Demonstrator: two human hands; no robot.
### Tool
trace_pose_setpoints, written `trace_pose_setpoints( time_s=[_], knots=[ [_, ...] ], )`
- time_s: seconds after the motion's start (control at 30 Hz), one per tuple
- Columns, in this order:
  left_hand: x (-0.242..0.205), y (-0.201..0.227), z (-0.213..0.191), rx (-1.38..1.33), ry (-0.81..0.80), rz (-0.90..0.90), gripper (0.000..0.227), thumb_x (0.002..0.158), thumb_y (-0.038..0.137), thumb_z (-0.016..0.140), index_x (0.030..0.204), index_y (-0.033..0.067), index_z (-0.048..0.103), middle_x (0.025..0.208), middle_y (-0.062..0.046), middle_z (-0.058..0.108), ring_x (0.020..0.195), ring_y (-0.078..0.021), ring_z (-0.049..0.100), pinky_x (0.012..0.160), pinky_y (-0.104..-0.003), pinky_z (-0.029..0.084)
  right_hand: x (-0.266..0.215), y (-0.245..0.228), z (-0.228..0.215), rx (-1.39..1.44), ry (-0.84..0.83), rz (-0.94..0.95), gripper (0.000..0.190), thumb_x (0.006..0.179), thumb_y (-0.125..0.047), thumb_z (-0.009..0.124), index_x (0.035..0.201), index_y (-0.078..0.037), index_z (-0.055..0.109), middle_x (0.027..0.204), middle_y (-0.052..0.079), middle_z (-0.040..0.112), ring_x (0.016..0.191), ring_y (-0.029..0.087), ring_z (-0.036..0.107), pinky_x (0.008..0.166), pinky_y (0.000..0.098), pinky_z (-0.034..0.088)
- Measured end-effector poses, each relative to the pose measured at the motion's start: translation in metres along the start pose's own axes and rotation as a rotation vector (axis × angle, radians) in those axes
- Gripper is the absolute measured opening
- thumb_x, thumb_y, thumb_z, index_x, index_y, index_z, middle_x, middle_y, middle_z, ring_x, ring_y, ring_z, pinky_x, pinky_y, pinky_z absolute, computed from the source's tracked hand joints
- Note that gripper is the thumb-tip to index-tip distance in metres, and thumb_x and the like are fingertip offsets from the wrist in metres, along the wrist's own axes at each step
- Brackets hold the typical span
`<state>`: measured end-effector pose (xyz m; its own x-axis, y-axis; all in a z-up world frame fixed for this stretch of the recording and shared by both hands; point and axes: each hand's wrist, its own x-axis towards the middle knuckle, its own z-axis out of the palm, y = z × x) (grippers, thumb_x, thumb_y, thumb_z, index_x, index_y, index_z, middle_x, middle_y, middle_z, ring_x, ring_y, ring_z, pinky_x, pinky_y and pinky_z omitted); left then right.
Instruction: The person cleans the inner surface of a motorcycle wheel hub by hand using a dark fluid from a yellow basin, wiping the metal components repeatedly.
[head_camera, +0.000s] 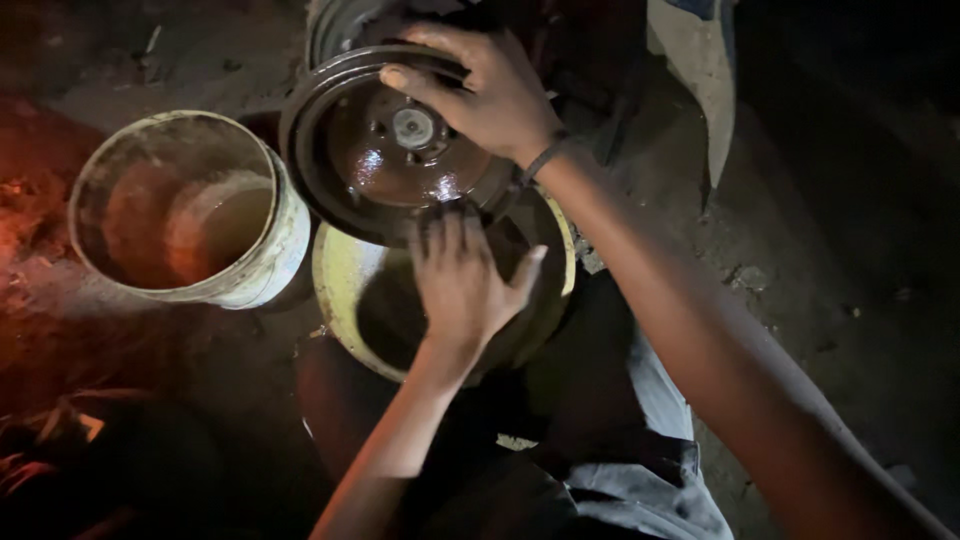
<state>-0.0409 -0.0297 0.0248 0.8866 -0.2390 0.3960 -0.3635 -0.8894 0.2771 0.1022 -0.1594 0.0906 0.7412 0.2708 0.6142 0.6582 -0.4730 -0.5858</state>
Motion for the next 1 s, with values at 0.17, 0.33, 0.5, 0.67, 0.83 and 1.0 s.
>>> trace_pose_setpoints(
  time_s=[0.17, 0.33, 0.5, 0.67, 0.83, 1.0],
  knots=[
    [-0.014, -0.053, -0.009, -0.011, 0.02, 0.146, 0.074, 0.099, 0.054, 0.064, 0.125, -0.015, 0.063, 0.124, -0.033, 0.061, 0.116, -0.0489, 0.059, 0.107, -0.052, 0.046, -0.019, 0.004, -0.003, 0.082, 0.084, 0.064, 0.064, 0.1, -0.052, 0.072, 0.137, -0.001, 0.066, 0.134, 0.017, 0.07, 0.128, 0.027, 0.067, 0.111, 0.0397, 0.054],
    [-0.008, -0.055, 0.01, 0.119, 0.067, 0.102, 0.072, 0.087, 0.048, 0.07, 0.124, -0.0136, 0.062, 0.131, -0.034, 0.058, 0.122, -0.05, 0.053, 0.11, -0.054, 0.041, -0.055, 0.028, 0.02, 0.323, 0.318, 0.225, 0.058, 0.1, -0.043, 0.074, 0.135, 0.002, 0.064, 0.126, 0.013, 0.075, 0.12, 0.019, 0.069, 0.109, 0.0351, 0.054],
    [-0.015, -0.031, 0.021, -0.025, 0.066, 0.095, 0.075, 0.081, 0.043, 0.074, 0.126, -0.0148, 0.06, 0.133, -0.037, 0.054, 0.125, -0.0517, 0.049, 0.111, -0.052, 0.039, -0.089, 0.034, 0.042, 0.412, 0.44, 0.428, 0.051, 0.105, -0.04, 0.071, 0.13, 0.005, 0.069, 0.111, 0.014, 0.071, 0.105, 0.019, 0.062, 0.098, 0.0347, 0.055],
    [-0.009, -0.071, -0.029, 0.205, -0.125, 0.105, 0.066, 0.067, 0.015, 0.075, 0.129, -0.0014, 0.063, 0.141, -0.023, 0.056, 0.131, -0.0421, 0.053, 0.113, -0.049, 0.039, -0.135, 0.013, 0.047, 0.497, 0.432, 0.534, 0.065, 0.101, -0.041, 0.067, 0.147, 0.001, 0.048, 0.133, 0.008, 0.065, 0.123, 0.016, 0.061, 0.104, 0.0309, 0.052],
    [0.002, -0.032, -0.02, 0.163, -0.167, 0.041, 0.067, 0.062, 0.021, 0.081, 0.12, -0.007, 0.061, 0.13, -0.026, 0.055, 0.127, -0.0415, 0.051, 0.116, -0.054, 0.034, -0.161, -0.017, 0.061, 0.548, 0.418, 0.538, 0.075, 0.102, -0.043, 0.07, 0.156, 0.0, 0.04, 0.138, 0.016, 0.058, 0.121, 0.021, 0.053, 0.103, 0.0339, 0.047],
    [-0.014, -0.061, 0.006, 0.12, -0.164, 0.07, 0.073, 0.067, 0.019, 0.072, 0.133, -0.0092, 0.059, 0.14, -0.027, 0.053, 0.129, -0.0445, 0.051, 0.11, -0.049, 0.042, -0.139, -0.02, 0.046, 0.585, 0.518, 0.811, 0.082, 0.098, -0.048, 0.066, 0.163, -0.011, 0.033, 0.114, 0.026, 0.073, 0.106, 0.03, 0.068, 0.097, 0.0378, 0.053]
  ],
)
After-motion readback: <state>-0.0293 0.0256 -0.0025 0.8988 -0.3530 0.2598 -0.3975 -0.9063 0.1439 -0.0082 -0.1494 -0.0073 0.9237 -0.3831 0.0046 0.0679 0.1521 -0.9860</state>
